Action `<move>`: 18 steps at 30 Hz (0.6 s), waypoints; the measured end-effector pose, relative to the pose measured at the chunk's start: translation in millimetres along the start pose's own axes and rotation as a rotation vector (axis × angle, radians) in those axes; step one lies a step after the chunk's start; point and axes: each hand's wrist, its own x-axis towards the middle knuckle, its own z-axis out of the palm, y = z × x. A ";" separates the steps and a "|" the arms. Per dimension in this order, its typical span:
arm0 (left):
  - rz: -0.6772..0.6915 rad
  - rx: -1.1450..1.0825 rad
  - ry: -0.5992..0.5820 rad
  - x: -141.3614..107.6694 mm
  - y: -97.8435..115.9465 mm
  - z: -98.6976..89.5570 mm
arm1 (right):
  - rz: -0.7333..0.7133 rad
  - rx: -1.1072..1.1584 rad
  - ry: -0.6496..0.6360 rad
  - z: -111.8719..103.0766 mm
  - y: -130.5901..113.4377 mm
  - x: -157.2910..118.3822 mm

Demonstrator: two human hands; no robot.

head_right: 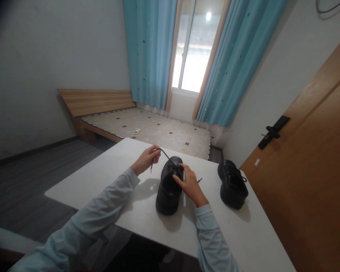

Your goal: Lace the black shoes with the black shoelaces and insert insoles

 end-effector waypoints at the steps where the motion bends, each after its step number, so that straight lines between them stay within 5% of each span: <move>1: 0.013 0.011 0.011 0.1 1.1 -0.8 | 0.000 0.002 0.002 0.0 0.1 0.0; 8: 0.085 0.007 0.010 -3.3 7.0 -0.8 | -0.012 0.056 0.000 1.4 2.4 -0.2; 18: -0.060 -0.132 -0.404 -13.0 8.7 5.9 | -0.044 0.012 0.027 -1.7 -3.5 -0.2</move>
